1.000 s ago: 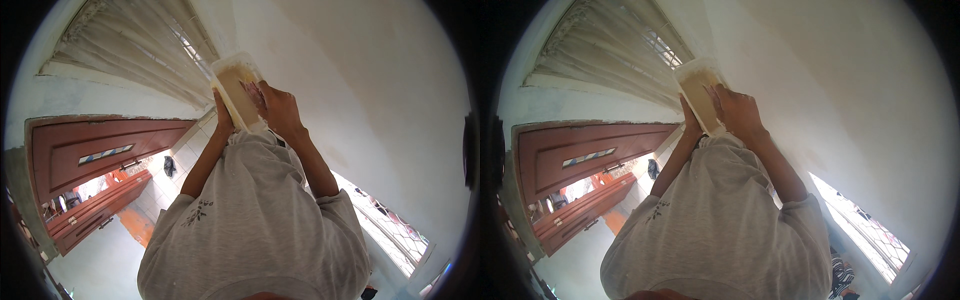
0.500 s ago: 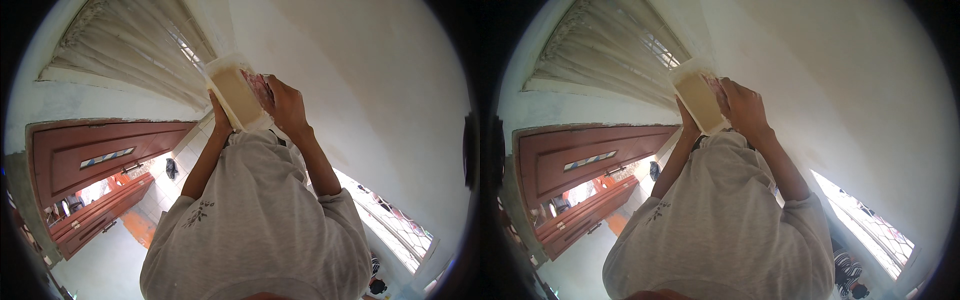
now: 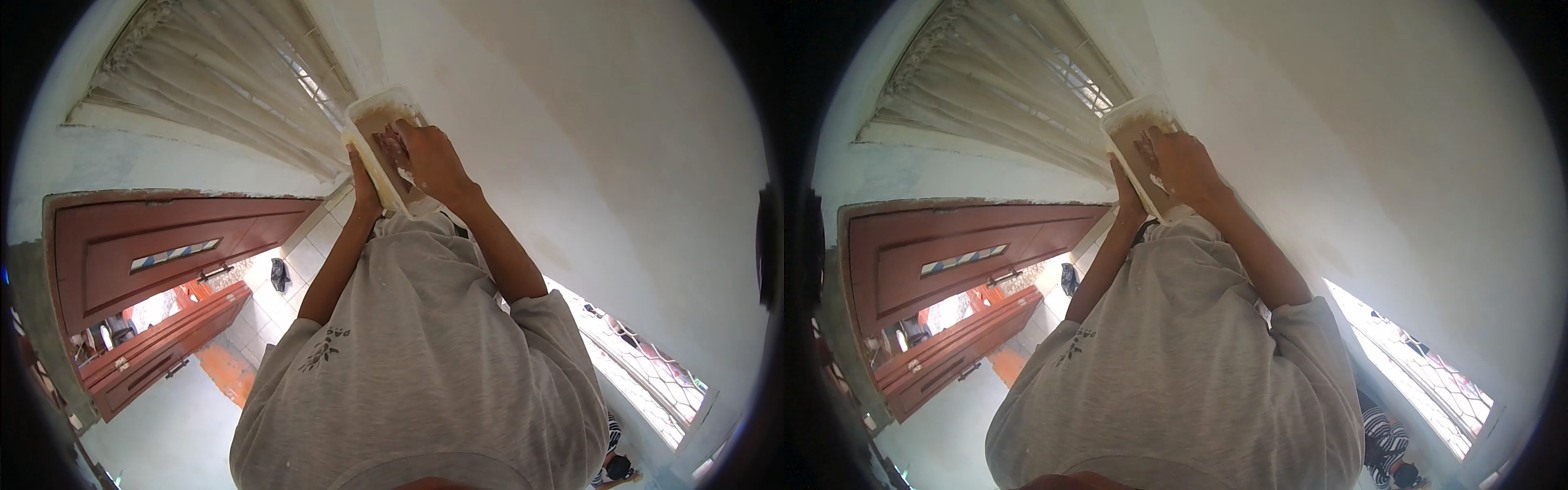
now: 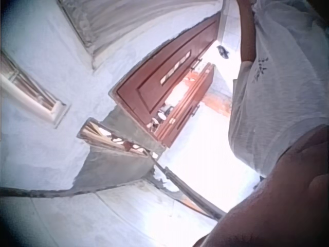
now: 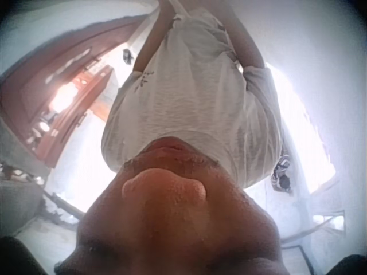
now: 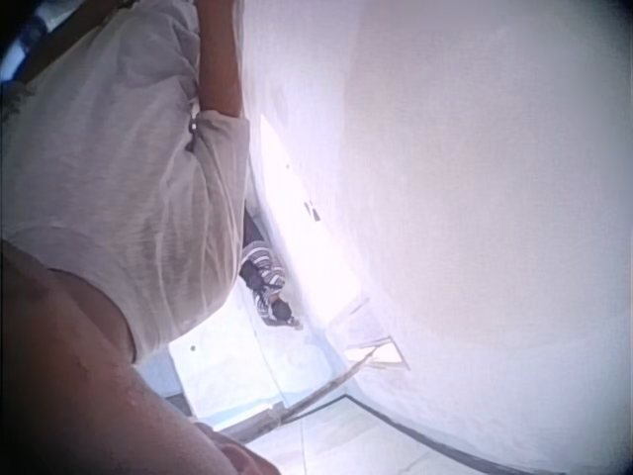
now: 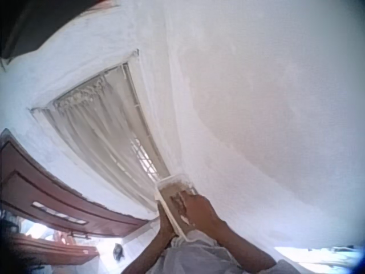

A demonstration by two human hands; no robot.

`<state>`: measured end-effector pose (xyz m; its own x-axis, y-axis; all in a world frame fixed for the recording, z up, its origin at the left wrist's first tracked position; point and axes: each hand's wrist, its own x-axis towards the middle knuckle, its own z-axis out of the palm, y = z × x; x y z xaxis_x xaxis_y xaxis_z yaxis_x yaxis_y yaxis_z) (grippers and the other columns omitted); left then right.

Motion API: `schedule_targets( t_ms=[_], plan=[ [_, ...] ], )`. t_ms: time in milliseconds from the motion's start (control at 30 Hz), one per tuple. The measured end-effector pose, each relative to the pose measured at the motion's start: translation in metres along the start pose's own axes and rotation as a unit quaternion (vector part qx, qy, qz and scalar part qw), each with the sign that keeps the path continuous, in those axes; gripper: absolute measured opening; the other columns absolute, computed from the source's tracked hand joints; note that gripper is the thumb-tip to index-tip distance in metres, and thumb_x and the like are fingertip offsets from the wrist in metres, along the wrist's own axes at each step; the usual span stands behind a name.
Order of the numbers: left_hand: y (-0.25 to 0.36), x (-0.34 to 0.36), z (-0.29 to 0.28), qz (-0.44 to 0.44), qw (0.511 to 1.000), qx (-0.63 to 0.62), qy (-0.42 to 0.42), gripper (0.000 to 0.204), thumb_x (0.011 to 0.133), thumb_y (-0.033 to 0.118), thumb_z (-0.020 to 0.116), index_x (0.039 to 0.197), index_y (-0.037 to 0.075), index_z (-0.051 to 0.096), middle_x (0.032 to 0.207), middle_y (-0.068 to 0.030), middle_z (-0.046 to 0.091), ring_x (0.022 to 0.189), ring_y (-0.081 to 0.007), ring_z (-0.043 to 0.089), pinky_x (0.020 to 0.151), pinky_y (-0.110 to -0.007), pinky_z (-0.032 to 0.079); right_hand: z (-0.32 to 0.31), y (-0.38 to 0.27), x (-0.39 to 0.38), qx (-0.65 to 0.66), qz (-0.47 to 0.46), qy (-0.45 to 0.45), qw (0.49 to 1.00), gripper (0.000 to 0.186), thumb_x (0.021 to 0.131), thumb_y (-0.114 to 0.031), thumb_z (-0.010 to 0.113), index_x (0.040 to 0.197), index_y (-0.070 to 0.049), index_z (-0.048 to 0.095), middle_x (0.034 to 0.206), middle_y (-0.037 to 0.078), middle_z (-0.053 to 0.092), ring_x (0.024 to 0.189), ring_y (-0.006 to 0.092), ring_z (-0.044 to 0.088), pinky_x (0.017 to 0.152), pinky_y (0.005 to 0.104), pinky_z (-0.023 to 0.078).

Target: The person applies a light-colored compound to a wall near window frames using a spreader, repeatedly scooping the material from a plastic container.

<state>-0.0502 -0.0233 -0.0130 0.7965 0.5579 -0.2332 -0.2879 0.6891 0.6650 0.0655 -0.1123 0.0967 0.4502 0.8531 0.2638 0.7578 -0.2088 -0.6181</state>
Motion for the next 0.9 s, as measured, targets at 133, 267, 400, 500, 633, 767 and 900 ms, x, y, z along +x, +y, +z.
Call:
schedule_targets(
  t_ms=[133,267,400,500,633,767,900],
  plan=[
    [0.005,-0.001,0.009,0.026,1.000,0.005,-0.011,0.076,0.105,0.068,0.024,0.157,0.014,0.033,0.149,-0.0101,0.049,0.135,-0.0243,0.050,0.113,-0.039,0.045,-0.036,-0.030,0.002,0.046,0.090,0.001,0.995,0.018,0.095,-0.013,0.067,0.101,0.002,0.060,0.081,0.023,0.068,0.067,0.0406,0.067,0.063,0.0458,0.053],
    [0.003,0.000,0.004,0.044,0.999,-0.010,0.012,0.080,0.103,0.072,0.025,0.156,0.012,0.034,0.145,-0.0121,0.053,0.128,-0.0262,0.057,0.103,-0.040,0.054,-0.048,-0.041,-0.018,0.077,0.032,0.159,0.984,0.019,0.096,-0.015,0.067,0.104,0.002,0.062,0.083,0.022,0.070,0.067,0.0357,0.069,0.062,0.0416,0.054],
    [0.006,0.000,-0.002,0.017,0.999,0.023,0.026,0.082,0.102,0.073,0.025,0.156,0.011,0.034,0.146,-0.0123,0.053,0.128,-0.0269,0.057,0.105,-0.040,0.053,-0.051,-0.020,-0.031,-0.046,0.040,-0.047,0.997,0.023,0.098,-0.017,0.068,0.111,0.001,0.065,0.089,0.019,0.072,0.073,0.0324,0.072,0.064,0.0387,0.056],
    [0.006,0.000,-0.003,0.003,1.000,0.008,0.028,0.082,0.102,0.073,0.026,0.156,0.011,0.035,0.145,-0.0123,0.053,0.128,-0.0267,0.058,0.105,-0.041,0.053,-0.048,-0.019,-0.039,0.012,-0.014,0.067,0.998,0.025,0.098,-0.018,0.067,0.114,0.001,0.066,0.091,0.018,0.072,0.075,0.0333,0.072,0.064,0.0404,0.056],
    [0.004,-0.002,-0.006,0.002,1.000,0.003,0.014,0.082,0.102,0.073,0.026,0.155,0.011,0.035,0.144,-0.0122,0.054,0.128,-0.0261,0.057,0.104,-0.041,0.053,-0.047,-0.017,-0.045,0.005,-0.018,0.110,0.994,0.024,0.098,-0.017,0.067,0.113,0.001,0.066,0.089,0.017,0.071,0.071,0.0319,0.068,0.065,0.0403,0.054],
    [0.003,-0.001,-0.008,-0.015,0.999,0.004,0.038,0.081,0.102,0.071,0.026,0.155,0.010,0.036,0.143,-0.0124,0.055,0.126,-0.0264,0.059,0.104,-0.040,0.054,-0.055,-0.020,-0.042,-0.013,0.001,0.039,0.999,0.023,0.096,-0.015,0.068,0.114,0.000,0.066,0.086,0.017,0.069,0.070,0.0304,0.066,0.064,0.0389,0.053],
    [0.004,-0.002,-0.004,-0.006,0.999,-0.026,0.030,0.080,0.102,0.072,0.026,0.154,0.013,0.038,0.141,-0.0095,0.056,0.124,-0.0236,0.059,0.101,-0.038,0.054,-0.055,-0.025,-0.043,0.051,-0.005,0.132,0.990,0.024,0.096,-0.014,0.067,0.116,0.000,0.066,0.085,0.018,0.067,0.070,0.0305,0.065,0.064,0.0381,0.053]
  ],
)
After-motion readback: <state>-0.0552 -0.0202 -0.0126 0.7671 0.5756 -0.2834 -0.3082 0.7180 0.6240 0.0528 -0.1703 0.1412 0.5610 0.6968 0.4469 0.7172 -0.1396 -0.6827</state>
